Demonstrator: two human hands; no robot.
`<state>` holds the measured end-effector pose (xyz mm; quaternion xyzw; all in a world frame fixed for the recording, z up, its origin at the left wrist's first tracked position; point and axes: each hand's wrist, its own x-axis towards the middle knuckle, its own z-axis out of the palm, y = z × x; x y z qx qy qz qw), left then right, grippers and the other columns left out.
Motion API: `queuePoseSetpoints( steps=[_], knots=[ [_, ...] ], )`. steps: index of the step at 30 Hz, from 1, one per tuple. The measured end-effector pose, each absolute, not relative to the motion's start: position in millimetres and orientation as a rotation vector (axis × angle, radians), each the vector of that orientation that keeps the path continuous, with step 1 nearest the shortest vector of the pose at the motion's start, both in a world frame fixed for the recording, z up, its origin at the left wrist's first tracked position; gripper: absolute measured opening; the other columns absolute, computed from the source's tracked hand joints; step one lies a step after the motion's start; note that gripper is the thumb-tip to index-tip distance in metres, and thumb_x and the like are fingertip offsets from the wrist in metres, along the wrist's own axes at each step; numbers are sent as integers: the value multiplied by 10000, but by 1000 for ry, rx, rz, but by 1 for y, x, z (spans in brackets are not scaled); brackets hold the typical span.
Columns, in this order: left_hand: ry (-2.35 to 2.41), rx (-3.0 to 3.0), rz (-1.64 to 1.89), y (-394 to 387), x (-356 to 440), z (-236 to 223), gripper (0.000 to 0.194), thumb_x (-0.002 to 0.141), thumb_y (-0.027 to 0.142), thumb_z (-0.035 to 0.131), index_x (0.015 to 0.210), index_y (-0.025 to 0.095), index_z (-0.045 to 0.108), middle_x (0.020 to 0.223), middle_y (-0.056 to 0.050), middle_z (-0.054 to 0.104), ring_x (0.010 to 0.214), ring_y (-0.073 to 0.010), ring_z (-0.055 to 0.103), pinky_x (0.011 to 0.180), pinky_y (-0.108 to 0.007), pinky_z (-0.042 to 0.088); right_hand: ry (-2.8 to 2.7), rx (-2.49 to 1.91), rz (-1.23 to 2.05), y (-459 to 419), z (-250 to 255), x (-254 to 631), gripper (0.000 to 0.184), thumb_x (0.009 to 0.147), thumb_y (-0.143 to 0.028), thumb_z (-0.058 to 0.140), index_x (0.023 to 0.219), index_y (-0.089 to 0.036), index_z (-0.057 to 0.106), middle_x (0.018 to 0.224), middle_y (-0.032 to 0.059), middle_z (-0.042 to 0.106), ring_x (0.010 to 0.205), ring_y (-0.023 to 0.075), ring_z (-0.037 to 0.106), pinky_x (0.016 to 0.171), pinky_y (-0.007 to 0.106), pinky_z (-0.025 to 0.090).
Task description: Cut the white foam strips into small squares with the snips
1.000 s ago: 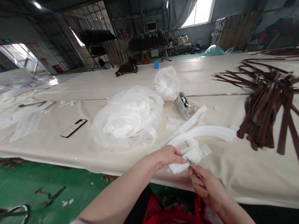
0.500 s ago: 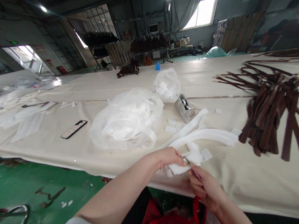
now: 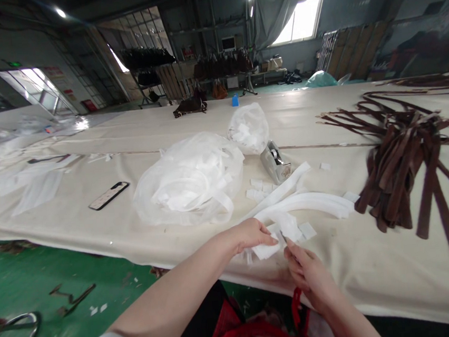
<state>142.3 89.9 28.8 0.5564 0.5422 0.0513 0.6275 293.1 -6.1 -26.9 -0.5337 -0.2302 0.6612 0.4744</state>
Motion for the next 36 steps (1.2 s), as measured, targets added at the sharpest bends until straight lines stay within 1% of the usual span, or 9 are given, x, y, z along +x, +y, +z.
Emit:
queuePoseSetpoints(
  steps=[3,5,8,14,17,23,26,30,36],
  knots=[
    [1184,1468,131,83,138,37,237,639,377,746,690,151,700,583,23,572,550,-120,474,532,-236,348,-827,-1399,1300,-4,-27,297,389,703,-551,749,745,-181,638,534,-36,516,479,103,419,433,227,319],
    [1143,1623,154,79,136,39,259,662,403,727,699,148,707,585,25,562,562,-120,455,544,-238,324,-968,-1446,1207,-2,-29,299,346,731,-519,738,730,-182,658,620,-6,579,602,144,495,533,250,374],
    [1143,1680,188,75,134,38,255,661,392,728,711,142,712,602,28,562,583,-115,450,565,-235,320,-1034,-1494,1173,0,-35,299,371,746,-529,713,641,-186,621,565,-20,518,569,136,437,534,265,336],
    [1186,1391,217,75,128,37,335,653,466,736,657,140,658,574,21,538,552,-105,449,532,-229,327,-1120,-1528,1103,5,-32,302,342,785,-525,657,679,-201,632,614,-4,546,617,164,455,580,283,343],
    [1200,1277,217,76,124,37,395,588,503,772,668,139,642,562,11,551,519,-108,472,512,-233,348,-1203,-1611,1008,6,-22,306,341,819,-518,601,696,-200,626,597,-9,519,602,161,433,582,287,338],
    [1220,1291,216,73,123,36,334,531,394,818,668,126,671,570,13,574,512,-101,483,523,-228,361,-1229,-1647,925,5,-16,307,378,807,-547,591,680,-192,602,571,-18,485,586,150,422,559,276,345],
    [1234,1197,349,72,124,35,335,537,387,831,674,128,669,579,20,577,516,-96,472,527,-228,349,-1067,-1554,1048,0,-17,303,451,769,-629,610,719,-181,613,539,-37,445,522,118,377,483,250,312],
    [1154,968,490,74,124,33,399,531,417,852,744,137,665,624,15,603,546,-99,493,535,-227,366,-698,-1393,1450,-9,-14,292,572,679,-745,626,698,-175,586,453,-122,213,401,48,127,366,209,101],
    [1118,930,525,74,124,34,448,492,441,878,734,131,662,608,17,593,543,-91,484,535,-223,364,-627,-1266,1590,-12,-13,285,587,649,-744,664,692,-165,584,437,-132,243,375,20,108,340,179,85]
  ],
)
